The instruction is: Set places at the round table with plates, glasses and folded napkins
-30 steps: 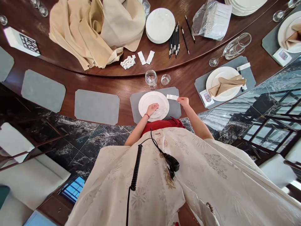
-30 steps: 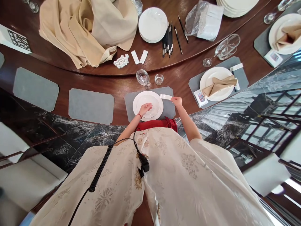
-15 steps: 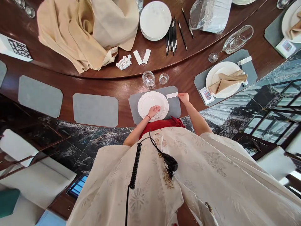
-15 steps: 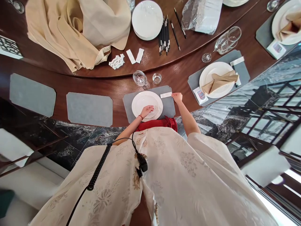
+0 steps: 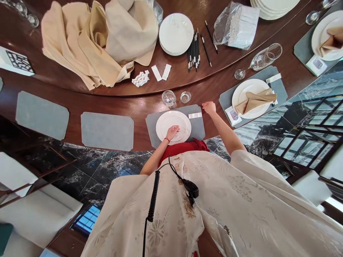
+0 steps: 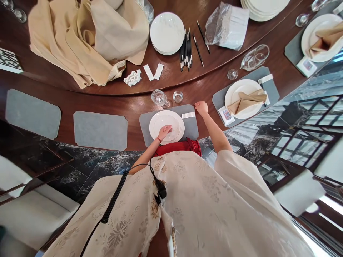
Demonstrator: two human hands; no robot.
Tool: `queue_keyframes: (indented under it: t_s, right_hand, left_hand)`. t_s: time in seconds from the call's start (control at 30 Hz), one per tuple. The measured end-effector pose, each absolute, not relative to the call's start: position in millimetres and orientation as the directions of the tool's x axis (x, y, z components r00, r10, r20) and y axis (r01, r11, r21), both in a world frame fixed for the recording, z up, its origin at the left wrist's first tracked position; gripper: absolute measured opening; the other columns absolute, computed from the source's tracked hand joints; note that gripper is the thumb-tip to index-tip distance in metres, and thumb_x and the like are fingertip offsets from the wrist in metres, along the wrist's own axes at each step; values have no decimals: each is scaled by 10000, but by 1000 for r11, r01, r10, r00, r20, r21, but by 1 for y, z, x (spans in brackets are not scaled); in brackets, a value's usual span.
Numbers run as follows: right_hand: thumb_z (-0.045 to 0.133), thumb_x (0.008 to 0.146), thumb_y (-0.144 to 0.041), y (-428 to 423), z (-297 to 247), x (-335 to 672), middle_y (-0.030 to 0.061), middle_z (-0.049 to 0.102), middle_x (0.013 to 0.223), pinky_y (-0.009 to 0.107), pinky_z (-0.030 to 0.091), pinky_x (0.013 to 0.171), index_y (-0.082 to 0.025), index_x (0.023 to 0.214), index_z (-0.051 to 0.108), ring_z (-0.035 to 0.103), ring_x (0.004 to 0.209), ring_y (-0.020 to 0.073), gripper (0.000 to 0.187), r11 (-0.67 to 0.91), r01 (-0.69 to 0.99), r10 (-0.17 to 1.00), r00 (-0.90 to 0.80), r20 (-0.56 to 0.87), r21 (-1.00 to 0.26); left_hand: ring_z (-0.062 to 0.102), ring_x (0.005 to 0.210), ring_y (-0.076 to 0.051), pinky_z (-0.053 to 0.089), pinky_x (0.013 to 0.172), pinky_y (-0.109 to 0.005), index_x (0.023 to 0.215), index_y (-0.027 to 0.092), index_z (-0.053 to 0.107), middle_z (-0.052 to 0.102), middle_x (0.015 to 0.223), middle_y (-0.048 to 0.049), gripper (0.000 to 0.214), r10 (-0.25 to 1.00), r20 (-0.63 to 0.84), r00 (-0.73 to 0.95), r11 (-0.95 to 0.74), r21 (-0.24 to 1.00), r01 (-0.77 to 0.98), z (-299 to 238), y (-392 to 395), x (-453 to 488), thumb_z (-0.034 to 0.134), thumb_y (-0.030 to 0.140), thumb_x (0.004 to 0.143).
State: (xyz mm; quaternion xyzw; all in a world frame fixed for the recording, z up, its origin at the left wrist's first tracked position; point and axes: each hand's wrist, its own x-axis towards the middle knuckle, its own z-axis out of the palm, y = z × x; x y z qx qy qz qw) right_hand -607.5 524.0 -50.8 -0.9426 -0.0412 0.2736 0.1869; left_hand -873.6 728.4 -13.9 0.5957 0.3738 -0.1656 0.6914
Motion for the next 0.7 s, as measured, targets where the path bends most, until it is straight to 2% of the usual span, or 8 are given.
queue_keyframes:
  t_s: [0.1, 0.17, 0.3, 0.4, 0.53, 0.6, 0.7]
  right_hand:
    - [506, 1017, -283, 564, -45, -545, 126, 792, 959, 388, 572, 982, -129, 1114, 764, 735, 1027, 254, 316, -862, -29, 218, 880, -422, -506]
    - [480, 1029, -291, 595, -43, -500, 127, 784, 997, 438, 559, 1036, -123, 1224, 722, 713, 1097, 267, 353, -844, 9, 230, 909, -347, -536]
    - [483, 1038, -316, 645, -40, -425, 171, 708, 1260, 538, 482, 1151, -133, 1388, 616, 627, 1266, 303, 416, -882, 97, 234, 939, -250, -461]
    - [493, 1045, -358, 663, -44, -393, 203, 575, 1458, 569, 414, 1212, -141, 1479, 542, 550, 1365, 321, 488, -896, 197, 305, 924, -229, -398]
    - [463, 1067, -421, 667, -53, -374, 195, 566, 1459, 568, 383, 1240, -143, 1426, 598, 510, 1399, 327, 473, -868, 315, 407, 894, -187, -383]
    - [449, 1077, -446, 664, -56, -371, 196, 597, 1409, 569, 405, 1225, -135, 1361, 643, 543, 1369, 330, 463, -872, 291, 384, 906, -180, -393]
    - [480, 1077, -450, 660, -55, -374, 218, 638, 1307, 583, 450, 1179, -93, 1264, 679, 609, 1302, 343, 450, -907, 185, 285, 931, -228, -378]
  left_hand:
    - [745, 933, -230, 582, 872, -350, 953, 184, 694, 775, 961, -102, 397, 224, -718, 659, 243, 696, 676, -10, 731, -871, 729, 567, 856]
    - [749, 955, -239, 587, 890, -365, 938, 185, 699, 776, 995, -115, 384, 233, -713, 661, 249, 701, 669, -8, 734, -867, 726, 558, 853]
    - [754, 977, -254, 593, 941, -418, 962, 177, 696, 774, 1098, -157, 331, 263, -720, 642, 268, 694, 668, -6, 737, -857, 679, 497, 879]
    - [752, 1013, -276, 593, 960, -448, 961, 186, 700, 769, 1160, -171, 280, 246, -718, 651, 269, 696, 666, -7, 739, -848, 671, 449, 868]
    - [736, 1085, -278, 575, 1010, -423, 886, 254, 721, 776, 1190, -121, 152, 208, -706, 677, 259, 707, 658, -8, 737, -838, 711, 396, 833]
    - [729, 1102, -266, 567, 1028, -403, 905, 273, 731, 776, 1195, -107, 131, 187, -692, 698, 249, 720, 647, -9, 735, -835, 704, 382, 838]
    - [725, 1092, -267, 562, 1043, -432, 975, 243, 725, 762, 1229, -135, 196, 165, -662, 731, 239, 746, 621, -11, 734, -832, 676, 386, 850]
